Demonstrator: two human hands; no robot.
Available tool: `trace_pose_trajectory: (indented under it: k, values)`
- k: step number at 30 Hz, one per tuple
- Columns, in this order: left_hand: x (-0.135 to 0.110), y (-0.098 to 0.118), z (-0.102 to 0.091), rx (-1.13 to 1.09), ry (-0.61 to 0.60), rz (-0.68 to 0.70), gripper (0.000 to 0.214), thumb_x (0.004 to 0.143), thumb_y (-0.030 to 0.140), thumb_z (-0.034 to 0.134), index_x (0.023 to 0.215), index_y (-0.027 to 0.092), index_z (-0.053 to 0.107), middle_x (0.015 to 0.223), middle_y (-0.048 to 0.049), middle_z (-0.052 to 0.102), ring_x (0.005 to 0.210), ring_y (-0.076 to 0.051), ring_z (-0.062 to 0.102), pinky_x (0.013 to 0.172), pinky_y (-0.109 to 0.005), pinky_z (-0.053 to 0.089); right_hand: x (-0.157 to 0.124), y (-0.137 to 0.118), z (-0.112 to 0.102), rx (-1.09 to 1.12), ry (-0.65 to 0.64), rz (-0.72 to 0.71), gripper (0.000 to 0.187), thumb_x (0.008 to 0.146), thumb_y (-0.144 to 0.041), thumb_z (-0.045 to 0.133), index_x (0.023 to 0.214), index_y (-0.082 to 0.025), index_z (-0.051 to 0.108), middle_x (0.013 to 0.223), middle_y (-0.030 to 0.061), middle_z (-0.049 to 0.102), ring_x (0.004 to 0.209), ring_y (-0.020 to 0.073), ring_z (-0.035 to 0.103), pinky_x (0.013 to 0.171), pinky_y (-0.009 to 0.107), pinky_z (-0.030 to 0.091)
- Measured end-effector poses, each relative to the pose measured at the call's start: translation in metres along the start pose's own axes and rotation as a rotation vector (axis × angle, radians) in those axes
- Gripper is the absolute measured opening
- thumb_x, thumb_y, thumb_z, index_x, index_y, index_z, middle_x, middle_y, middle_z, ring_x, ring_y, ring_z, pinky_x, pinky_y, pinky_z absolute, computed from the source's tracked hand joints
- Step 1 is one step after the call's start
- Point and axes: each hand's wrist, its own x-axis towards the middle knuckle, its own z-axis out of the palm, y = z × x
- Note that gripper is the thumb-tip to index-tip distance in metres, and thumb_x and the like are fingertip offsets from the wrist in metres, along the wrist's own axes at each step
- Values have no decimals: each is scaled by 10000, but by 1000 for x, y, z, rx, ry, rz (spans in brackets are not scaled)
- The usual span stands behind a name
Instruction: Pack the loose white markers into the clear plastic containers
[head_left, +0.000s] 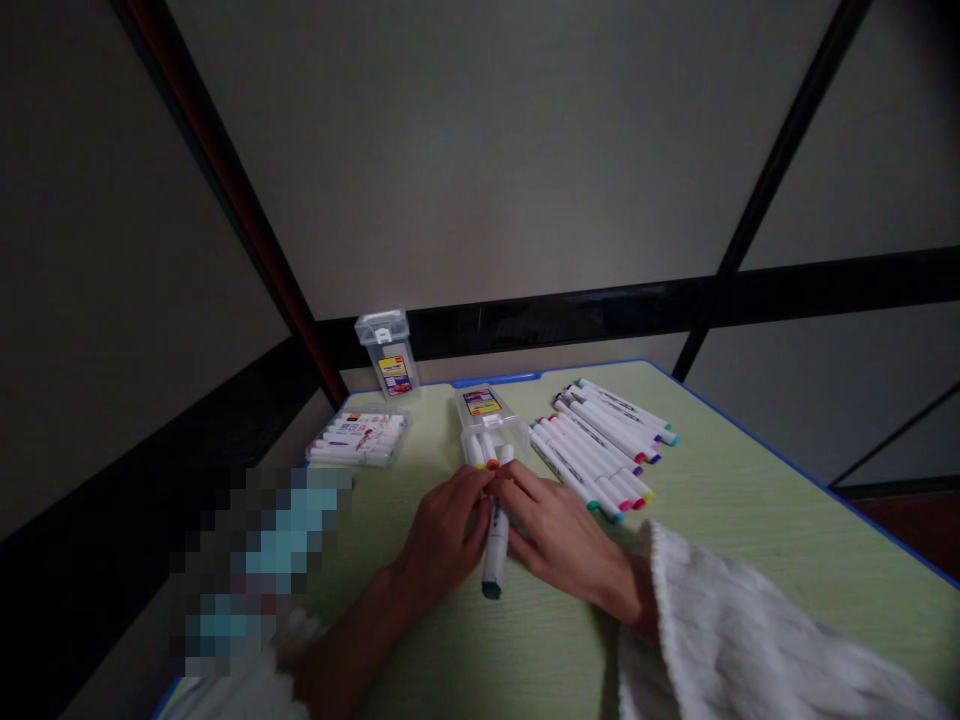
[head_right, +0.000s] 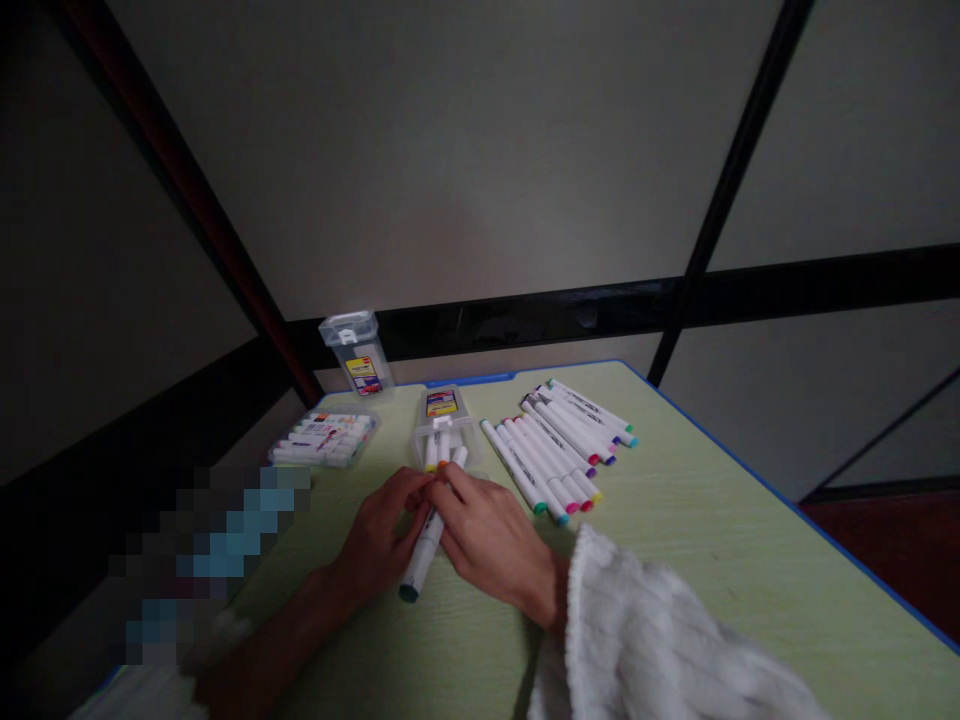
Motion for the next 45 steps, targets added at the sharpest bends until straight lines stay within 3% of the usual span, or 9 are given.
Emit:
trace_pose_trajectory:
  k: [45]
  values:
    - [1,-3,1,-1,-93,-52,199,817,118,387,994,139,475,822,-57,597,731,-149,573,637,-246,470,1,0,-1,-82,-43,8,199,764,-98,436,955,-155,446,945,63,470,770,176,510,664,298,446]
